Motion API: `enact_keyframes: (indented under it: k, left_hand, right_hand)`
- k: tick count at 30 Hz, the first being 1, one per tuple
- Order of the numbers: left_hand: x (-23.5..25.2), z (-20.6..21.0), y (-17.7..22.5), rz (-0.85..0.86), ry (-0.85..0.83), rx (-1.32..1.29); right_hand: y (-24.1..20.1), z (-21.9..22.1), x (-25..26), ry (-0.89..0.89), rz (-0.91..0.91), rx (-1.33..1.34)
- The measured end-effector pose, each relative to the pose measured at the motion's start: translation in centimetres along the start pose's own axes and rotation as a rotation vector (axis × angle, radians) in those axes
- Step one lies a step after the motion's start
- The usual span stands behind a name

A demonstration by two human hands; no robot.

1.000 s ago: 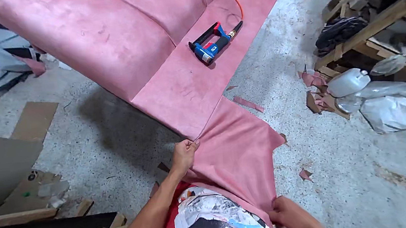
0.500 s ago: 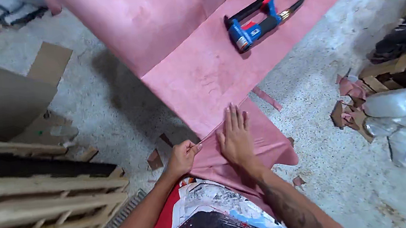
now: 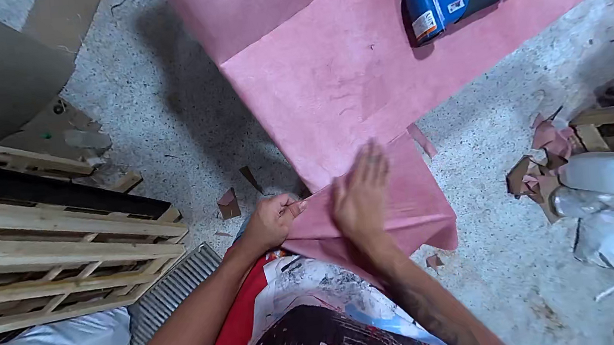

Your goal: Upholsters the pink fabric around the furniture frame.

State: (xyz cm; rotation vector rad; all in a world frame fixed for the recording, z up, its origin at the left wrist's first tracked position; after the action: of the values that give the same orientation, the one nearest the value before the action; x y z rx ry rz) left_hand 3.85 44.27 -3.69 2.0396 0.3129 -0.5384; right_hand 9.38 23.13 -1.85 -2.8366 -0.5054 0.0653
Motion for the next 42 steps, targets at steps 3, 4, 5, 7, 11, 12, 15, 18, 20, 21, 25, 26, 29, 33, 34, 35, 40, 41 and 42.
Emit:
enact_keyframes:
  k: [3,4,5,7,11,12,15,18,20,21,25,26,29,33,34,35,40,41,42]
  left_hand:
    - [0.5,0.3,-0.7,-0.009,0.007,0.013]
    - [1.0,0.6,-0.9,-0.018,-0.004,0.028]
    - [1.6,1.0,-1.0,-0.021,-0.015,0.036]
    - [2.5,1.6,-1.2,-0.008,-0.030,0.062]
    - [3.4,2.9,-1.9,0.033,-0.043,0.146]
    - [3.8,3.2,-2.0,0.030,-0.059,0.174]
    - [4.5,4.1,-1.7,-0.023,-0.124,0.232]
    - [4.8,4.4,-1.3,-0.016,-0.128,0.248]
    - [5.0,4.9,-1.7,0.019,-0.097,0.227]
    - [5.0,5.3,-2.2,0.042,-0.075,0.209]
    - [5.6,6.8,-3.0,0.218,0.094,0.080]
    - [5.7,7.0,-3.2,0.256,0.132,0.046]
    - [6.0,8.0,-4.2,0.355,0.223,-0.021]
    - [6.4,9.4,-5.0,0.442,0.346,-0.139]
    - [6.5,9.7,-5.1,0.455,0.372,-0.162]
    - [6.7,9.8,-5.3,0.472,0.395,-0.187]
    - [6.1,9.8,-5.5,0.465,0.378,-0.261]
    - [5.9,9.6,-5.7,0.425,0.340,-0.286]
    - [5.4,9.5,-5.8,0.376,0.289,-0.342]
  right_hand:
    - [-4.8,1.4,0.2,-0.059,-0.116,0.046]
    - [-4.5,1.1,0.2,-0.069,-0.165,0.092]
    - [-3.6,0.5,0.3,-0.077,-0.218,0.178]
    - [-0.7,-1.9,0.7,-0.051,-0.295,0.343]
    - [2.2,-4.4,3.3,-0.163,-0.527,0.228]
    - [2.0,-4.4,3.8,-0.178,-0.593,0.209]
    - [1.3,-4.2,4.3,-0.245,-0.721,0.142]
    - [0.2,-3.3,6.0,-0.311,-0.725,0.096]
    - [-0.2,-3.0,6.5,-0.322,-0.727,0.105]
    - [-0.1,-3.0,6.4,-0.313,-0.709,0.120]
    - [1.6,-4.4,4.1,-0.047,-0.372,0.148]
    - [2.4,-4.6,3.1,0.018,-0.266,0.113]
    - [2.6,-2.7,-1.5,0.045,-0.154,0.028]
    - [-2.1,2.4,-4.8,-0.096,-0.254,-0.233]
    - [-2.6,3.0,-4.8,-0.091,-0.254,-0.269]
    - [-2.8,3.3,-4.6,-0.084,-0.258,-0.287]
    - [-4.0,3.3,-4.2,-0.089,-0.336,-0.382]
    - [-4.1,3.4,-4.1,-0.086,-0.347,-0.396]
    - [-4.2,3.4,-4.2,-0.092,-0.354,-0.402]
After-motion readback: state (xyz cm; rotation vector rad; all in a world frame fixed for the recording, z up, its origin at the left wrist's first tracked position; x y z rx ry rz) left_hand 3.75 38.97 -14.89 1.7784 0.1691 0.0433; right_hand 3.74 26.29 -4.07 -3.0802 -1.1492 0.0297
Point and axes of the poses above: each hand's wrist, its own x-axis towards the middle knuckle, its own z-axis out of the palm, y = z × x, the point moved 4 cm from there along x, towards the middle knuckle, and after that the axes turned 9 degrees about -z, right-handed, at the moved point
